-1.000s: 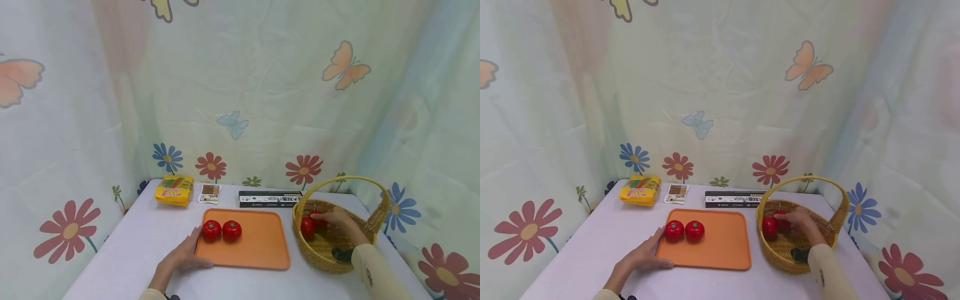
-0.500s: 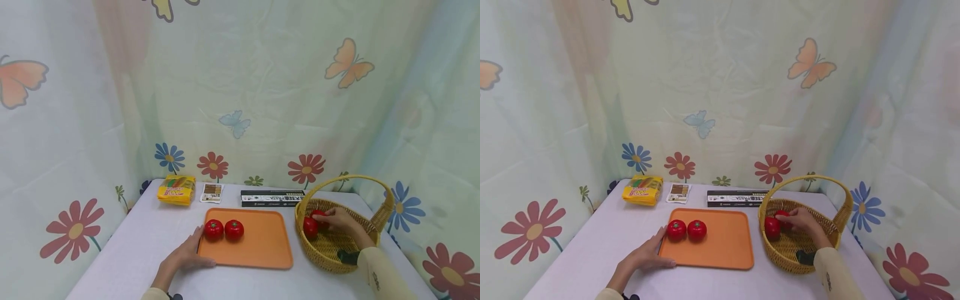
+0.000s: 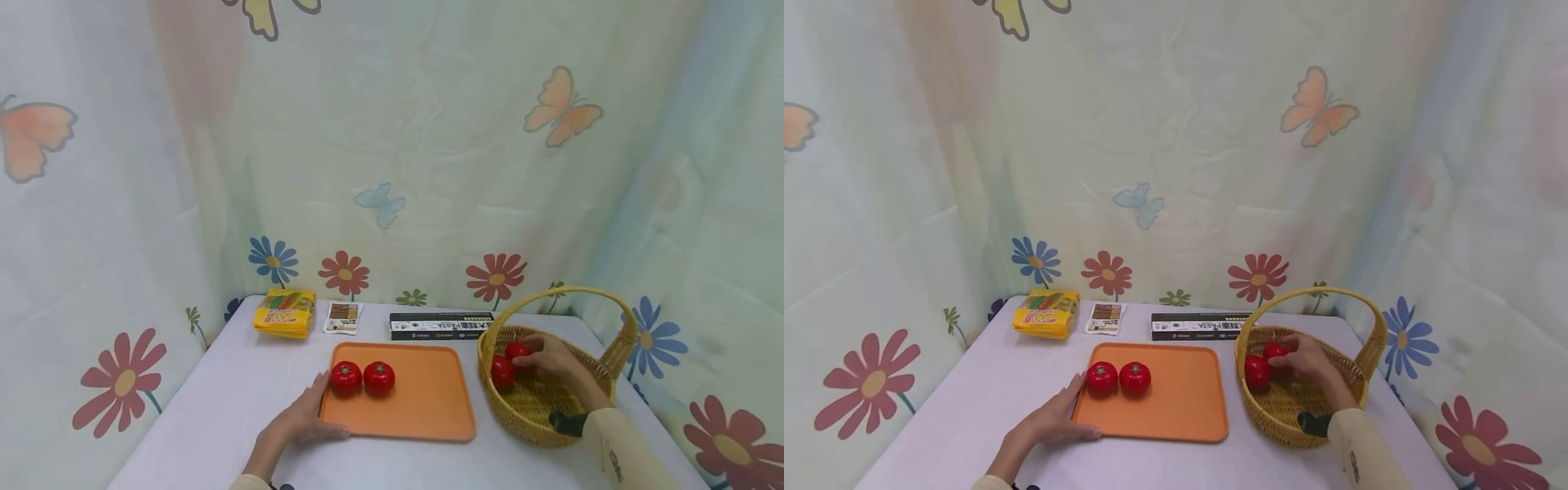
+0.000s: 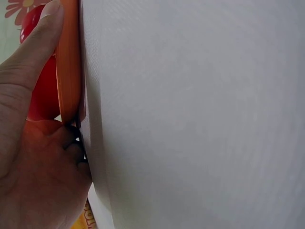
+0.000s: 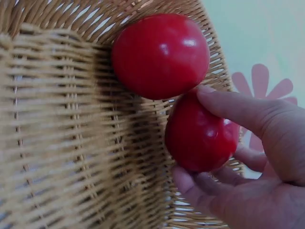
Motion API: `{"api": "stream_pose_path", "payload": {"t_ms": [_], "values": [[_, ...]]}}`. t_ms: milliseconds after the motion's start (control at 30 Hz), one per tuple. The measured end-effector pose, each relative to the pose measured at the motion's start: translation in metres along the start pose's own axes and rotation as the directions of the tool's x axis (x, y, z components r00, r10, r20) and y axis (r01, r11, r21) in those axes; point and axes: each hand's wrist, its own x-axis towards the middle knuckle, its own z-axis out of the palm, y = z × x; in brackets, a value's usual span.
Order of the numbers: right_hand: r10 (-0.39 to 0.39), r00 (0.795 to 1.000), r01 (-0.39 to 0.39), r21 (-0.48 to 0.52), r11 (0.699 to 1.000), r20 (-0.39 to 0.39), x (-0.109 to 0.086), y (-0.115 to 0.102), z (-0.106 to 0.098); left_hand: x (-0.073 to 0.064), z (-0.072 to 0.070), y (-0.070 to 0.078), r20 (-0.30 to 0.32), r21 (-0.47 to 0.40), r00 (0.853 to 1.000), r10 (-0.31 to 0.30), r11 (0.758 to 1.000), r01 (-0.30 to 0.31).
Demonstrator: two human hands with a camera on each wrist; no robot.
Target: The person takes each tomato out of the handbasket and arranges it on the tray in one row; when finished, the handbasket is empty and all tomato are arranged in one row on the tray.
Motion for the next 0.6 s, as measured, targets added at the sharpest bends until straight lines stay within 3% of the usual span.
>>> {"api": "stream_pose_path", "payload": {"t_ms": [267, 467, 600], "values": [[-0.108, 0.991, 0.098, -0.121, 0.988, -0.079, -0.015, -0.009, -0.006, -0.001, 0.001, -0.003, -0.002, -0.006, 1.000, 0.008, 1.000, -0.008], [-0.189, 0.976, 0.175, -0.127, 0.976, -0.110, -0.043, -0.015, -0.002, -0.001, 0.001, -0.002, -0.002, 0.003, 1.000, -0.005, 1.000, 0.005], [-0.219, 0.969, 0.201, -0.150, 0.968, -0.114, -0.063, -0.034, 0.004, -0.002, 0.000, -0.002, -0.003, 0.004, 1.000, -0.010, 1.000, 0.010]]}}
